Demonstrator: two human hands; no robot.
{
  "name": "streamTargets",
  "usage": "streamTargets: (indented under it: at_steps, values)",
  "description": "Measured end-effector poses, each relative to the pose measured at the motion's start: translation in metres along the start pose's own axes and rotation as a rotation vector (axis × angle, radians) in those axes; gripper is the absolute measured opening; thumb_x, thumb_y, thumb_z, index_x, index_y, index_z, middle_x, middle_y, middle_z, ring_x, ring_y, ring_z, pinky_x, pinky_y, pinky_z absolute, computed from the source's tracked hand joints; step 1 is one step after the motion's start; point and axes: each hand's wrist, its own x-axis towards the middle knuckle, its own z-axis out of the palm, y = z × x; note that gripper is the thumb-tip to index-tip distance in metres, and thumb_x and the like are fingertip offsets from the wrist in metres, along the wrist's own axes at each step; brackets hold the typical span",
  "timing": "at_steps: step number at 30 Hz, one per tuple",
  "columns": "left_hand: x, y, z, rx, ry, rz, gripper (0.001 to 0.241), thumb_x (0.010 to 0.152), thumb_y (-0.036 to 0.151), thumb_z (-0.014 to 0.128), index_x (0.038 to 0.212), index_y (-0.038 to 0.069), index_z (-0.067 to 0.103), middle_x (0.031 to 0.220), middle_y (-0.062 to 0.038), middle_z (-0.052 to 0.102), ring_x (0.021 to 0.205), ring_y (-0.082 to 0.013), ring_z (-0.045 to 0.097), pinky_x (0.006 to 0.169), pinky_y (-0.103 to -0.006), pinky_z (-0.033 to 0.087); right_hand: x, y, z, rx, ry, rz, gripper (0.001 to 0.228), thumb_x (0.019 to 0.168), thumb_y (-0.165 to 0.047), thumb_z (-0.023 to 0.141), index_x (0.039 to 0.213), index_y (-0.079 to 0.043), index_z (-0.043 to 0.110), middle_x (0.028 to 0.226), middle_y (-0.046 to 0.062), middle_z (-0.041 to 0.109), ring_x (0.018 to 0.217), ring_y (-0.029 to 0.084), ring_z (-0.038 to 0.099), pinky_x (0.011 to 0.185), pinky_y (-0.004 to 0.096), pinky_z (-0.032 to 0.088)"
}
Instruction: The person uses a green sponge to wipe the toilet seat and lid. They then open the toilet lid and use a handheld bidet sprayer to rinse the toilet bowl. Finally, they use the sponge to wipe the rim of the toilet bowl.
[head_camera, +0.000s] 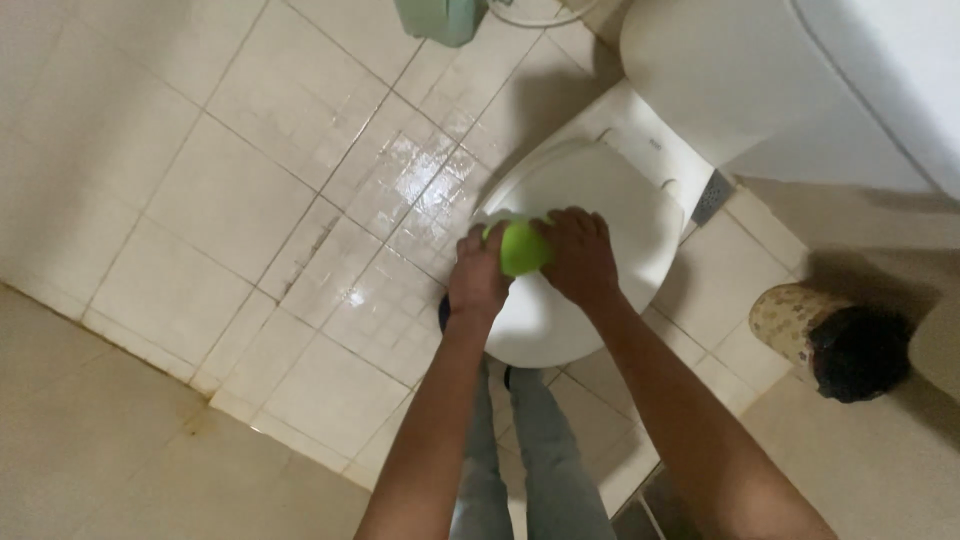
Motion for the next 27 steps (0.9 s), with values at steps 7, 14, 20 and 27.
streamTargets:
  at_steps: [7,14,20,27]
  values:
    - [0.045,0.02,-0.011,0.005,0.046,0.08,0.095,0.069,0.003,0.088,0.15,0.022,0.042,0.152,-0.015,0.042,0.133,-0.0377,0.048,0.104,-0.0425,0.051,0.027,0.015,-0.014,-0.04,0.154,0.019,0.063,0.079,-0.018,0.081,0.139,-0.016,0.063,0.142,0.014,0.058,0.137,0.038,0.046,0.116,0.063,0.031]
    - [0.06,0.03,-0.016,0.056,0.069,0.073,0.087,0.071,-0.003,0.083,0.147,0.018,0.047,0.149,-0.014,0.046,0.129,-0.0366,0.052,0.1,-0.0421,0.055,0.04,0.011,-0.021,-0.029,0.17,0.09,0.069,0.073,-0.018,0.084,0.138,-0.013,0.061,0.137,0.016,0.056,0.134,0.039,0.046,0.114,0.063,0.031]
    - [0.028,0.013,0.006,0.023,0.145,0.099,0.085,0.069,-0.007,0.079,0.146,0.015,0.05,0.149,-0.017,0.047,0.127,-0.0379,0.053,0.099,-0.041,0.055,0.011,-0.008,-0.003,0.039,0.224,0.113,0.072,0.069,-0.017,0.083,0.137,-0.014,0.061,0.135,0.013,0.056,0.134,0.035,0.045,0.115,0.06,0.029]
    - [0.001,0.004,0.015,-0.045,0.15,0.109,0.085,0.067,-0.005,0.08,0.143,0.015,0.049,0.148,-0.016,0.046,0.128,-0.0398,0.05,0.1,-0.0431,0.052,-0.019,-0.02,0.014,0.042,0.246,0.107,0.074,0.067,-0.021,0.08,0.137,-0.014,0.059,0.134,0.015,0.055,0.132,0.037,0.045,0.114,0.06,0.031]
